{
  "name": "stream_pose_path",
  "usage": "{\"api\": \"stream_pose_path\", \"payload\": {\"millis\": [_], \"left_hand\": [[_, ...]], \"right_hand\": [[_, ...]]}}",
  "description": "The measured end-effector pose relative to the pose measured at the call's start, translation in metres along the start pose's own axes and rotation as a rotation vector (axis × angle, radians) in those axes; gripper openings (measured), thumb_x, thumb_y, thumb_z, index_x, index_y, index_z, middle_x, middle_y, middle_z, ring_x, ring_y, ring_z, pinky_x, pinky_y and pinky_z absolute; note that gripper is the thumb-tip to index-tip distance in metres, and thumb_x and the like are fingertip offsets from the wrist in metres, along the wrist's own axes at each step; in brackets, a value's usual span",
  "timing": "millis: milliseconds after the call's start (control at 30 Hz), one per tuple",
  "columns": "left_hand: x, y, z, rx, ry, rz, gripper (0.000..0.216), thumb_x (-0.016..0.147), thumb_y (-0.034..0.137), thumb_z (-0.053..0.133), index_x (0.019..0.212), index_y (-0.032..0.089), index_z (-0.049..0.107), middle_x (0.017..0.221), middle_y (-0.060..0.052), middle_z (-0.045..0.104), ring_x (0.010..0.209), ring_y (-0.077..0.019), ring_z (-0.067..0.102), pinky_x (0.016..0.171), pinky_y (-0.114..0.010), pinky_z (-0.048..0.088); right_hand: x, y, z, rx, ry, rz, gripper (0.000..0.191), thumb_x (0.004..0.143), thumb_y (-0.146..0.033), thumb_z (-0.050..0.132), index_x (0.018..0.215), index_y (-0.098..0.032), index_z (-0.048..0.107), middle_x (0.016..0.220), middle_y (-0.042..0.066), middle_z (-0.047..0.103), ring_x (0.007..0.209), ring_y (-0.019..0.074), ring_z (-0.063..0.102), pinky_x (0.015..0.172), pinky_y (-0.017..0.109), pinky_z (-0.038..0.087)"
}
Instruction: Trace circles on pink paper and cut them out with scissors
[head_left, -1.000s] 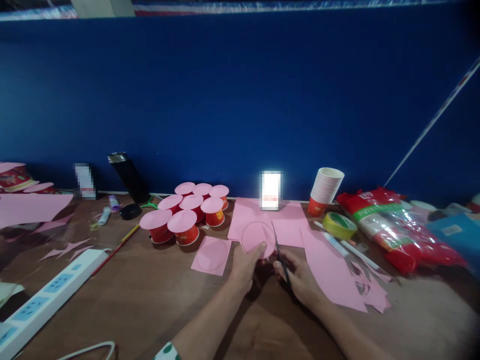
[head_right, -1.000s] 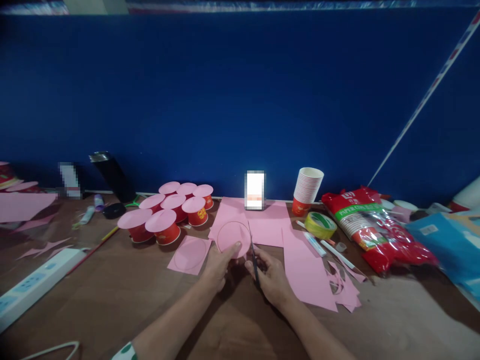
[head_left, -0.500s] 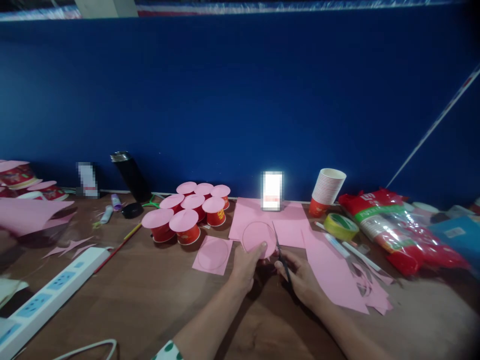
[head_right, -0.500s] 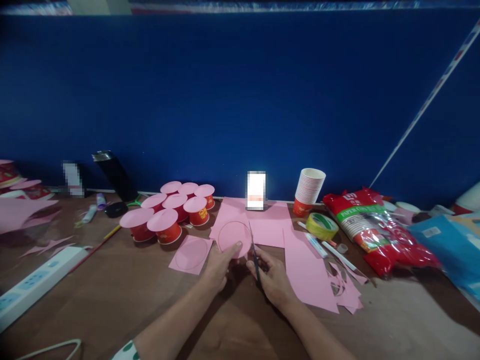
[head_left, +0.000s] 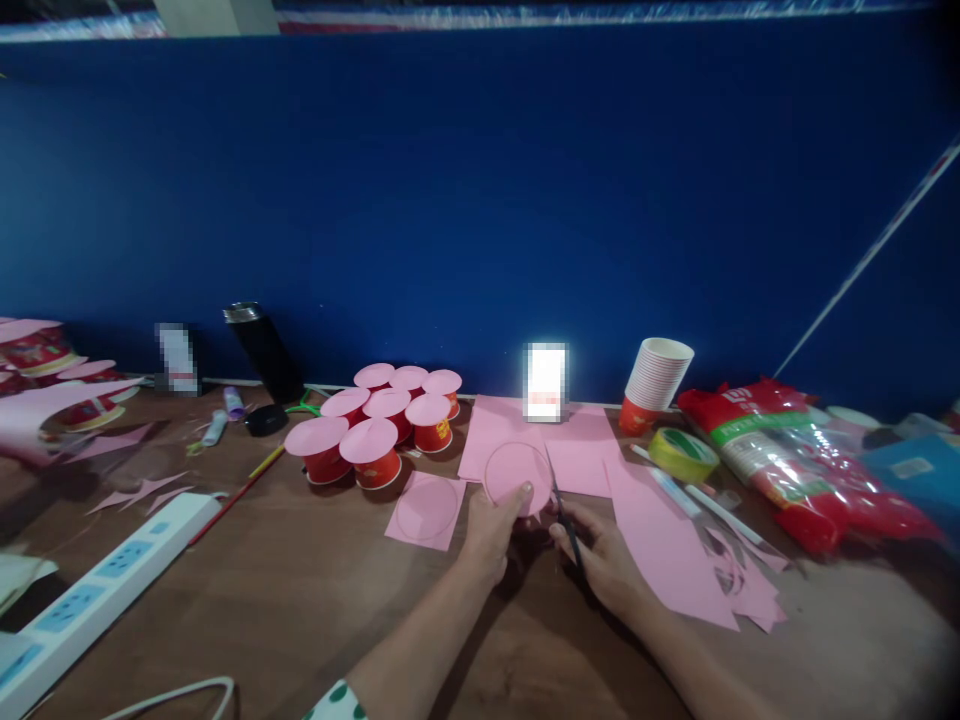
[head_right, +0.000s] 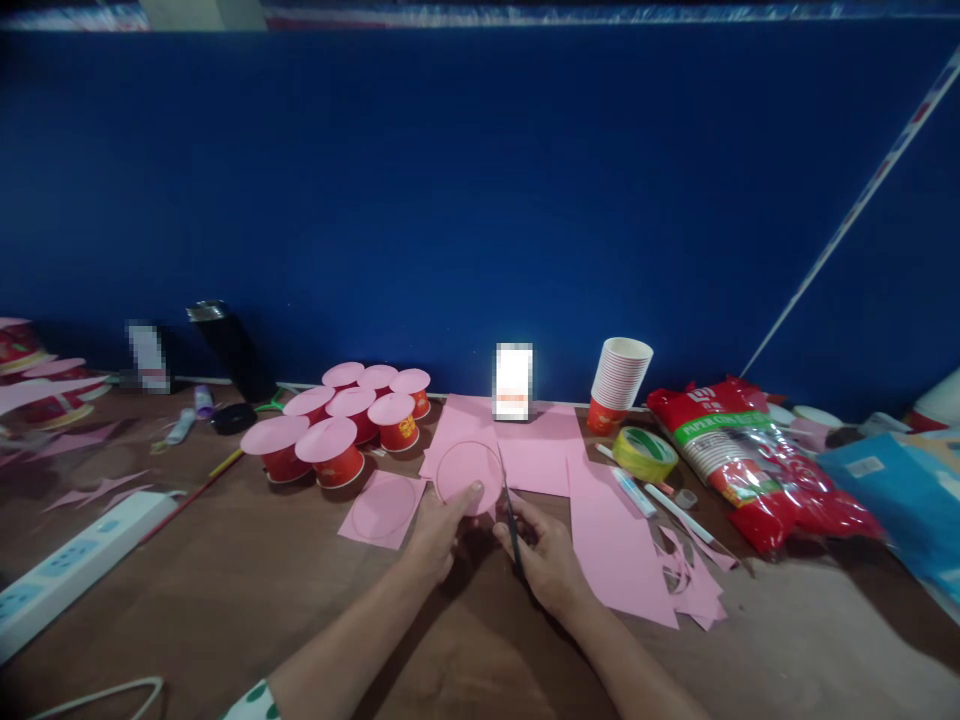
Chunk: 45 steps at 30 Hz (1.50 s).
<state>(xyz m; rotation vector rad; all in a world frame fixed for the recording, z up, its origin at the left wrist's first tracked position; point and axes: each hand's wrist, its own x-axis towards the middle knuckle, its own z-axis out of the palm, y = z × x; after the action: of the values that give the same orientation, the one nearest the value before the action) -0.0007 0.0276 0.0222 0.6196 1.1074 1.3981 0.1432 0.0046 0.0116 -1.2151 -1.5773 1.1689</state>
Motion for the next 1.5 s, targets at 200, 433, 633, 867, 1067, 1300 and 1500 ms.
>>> {"api": "stream_pose_path", "payload": {"millis": [200, 433, 633, 867, 1067, 1300, 1500], "left_hand": [[0.006, -0.003, -0.006, -0.006, -0.039, 0.037, 0.038, 0.058, 0.037, 0.079, 0.08, 0.01, 0.065, 0.062, -0.004, 0.066, 0.048, -0.0119, 0.057, 0.044, -0.021, 0.046], [0.013, -0.007, -0.013, -0.078, -0.018, 0.082, 0.039, 0.06, 0.036, 0.078, 0.085, 0.01, 0.064, 0.069, -0.003, 0.065, 0.054, -0.0107, 0.057, 0.048, -0.02, 0.046], [0.013, -0.001, -0.013, -0.255, -0.049, 0.024, 0.035, 0.059, 0.029, 0.08, 0.085, 0.012, 0.064, 0.071, 0.0, 0.065, 0.053, -0.007, 0.055, 0.046, -0.017, 0.044], [0.022, 0.003, -0.021, -0.374, -0.06, -0.014, 0.027, 0.055, 0.021, 0.081, 0.071, 0.009, 0.062, 0.061, 0.001, 0.061, 0.051, -0.0062, 0.054, 0.048, -0.016, 0.047], [0.022, -0.002, -0.017, -0.29, -0.023, -0.012, 0.03, 0.053, 0.022, 0.082, 0.072, 0.012, 0.061, 0.06, 0.004, 0.06, 0.05, -0.0049, 0.053, 0.046, -0.014, 0.043], [0.022, -0.009, -0.01, -0.136, -0.043, 0.048, 0.034, 0.055, 0.029, 0.081, 0.074, 0.012, 0.06, 0.063, 0.001, 0.062, 0.049, -0.0065, 0.053, 0.046, -0.017, 0.042], [0.027, -0.011, -0.002, -0.066, -0.048, 0.016, 0.034, 0.056, 0.034, 0.08, 0.067, 0.013, 0.056, 0.052, 0.002, 0.056, 0.043, -0.0075, 0.05, 0.042, -0.018, 0.039]], "right_hand": [[-0.001, 0.0, 0.001, -0.023, -0.037, -0.028, 0.041, 0.081, -0.041, 0.059, 0.115, -0.017, 0.059, 0.078, 0.002, 0.061, 0.062, 0.0131, 0.053, 0.054, 0.022, 0.045], [-0.001, 0.007, 0.002, -0.066, -0.039, -0.046, 0.042, 0.079, -0.037, 0.062, 0.116, -0.018, 0.059, 0.077, 0.001, 0.06, 0.062, 0.013, 0.053, 0.053, 0.022, 0.045], [-0.002, 0.002, 0.002, -0.109, -0.049, -0.081, 0.042, 0.079, -0.036, 0.06, 0.117, -0.017, 0.059, 0.082, 0.004, 0.064, 0.067, 0.0156, 0.057, 0.058, 0.025, 0.047], [-0.001, 0.002, 0.002, -0.117, -0.048, -0.097, 0.043, 0.08, -0.036, 0.059, 0.119, -0.019, 0.058, 0.084, 0.004, 0.066, 0.07, 0.0165, 0.059, 0.059, 0.025, 0.047], [-0.002, 0.004, 0.004, -0.059, -0.008, -0.107, 0.038, 0.08, -0.04, 0.059, 0.111, -0.019, 0.061, 0.079, 0.004, 0.065, 0.065, 0.0159, 0.058, 0.056, 0.025, 0.047], [0.003, 0.013, 0.004, 0.182, 0.037, -0.079, 0.038, 0.082, -0.042, 0.059, 0.111, -0.018, 0.055, 0.076, 0.001, 0.058, 0.064, 0.0138, 0.057, 0.056, 0.025, 0.046], [0.006, 0.016, 0.002, 0.257, 0.054, -0.059, 0.037, 0.082, -0.044, 0.059, 0.108, -0.018, 0.055, 0.071, -0.001, 0.057, 0.06, 0.012, 0.055, 0.048, 0.02, 0.043]]}}
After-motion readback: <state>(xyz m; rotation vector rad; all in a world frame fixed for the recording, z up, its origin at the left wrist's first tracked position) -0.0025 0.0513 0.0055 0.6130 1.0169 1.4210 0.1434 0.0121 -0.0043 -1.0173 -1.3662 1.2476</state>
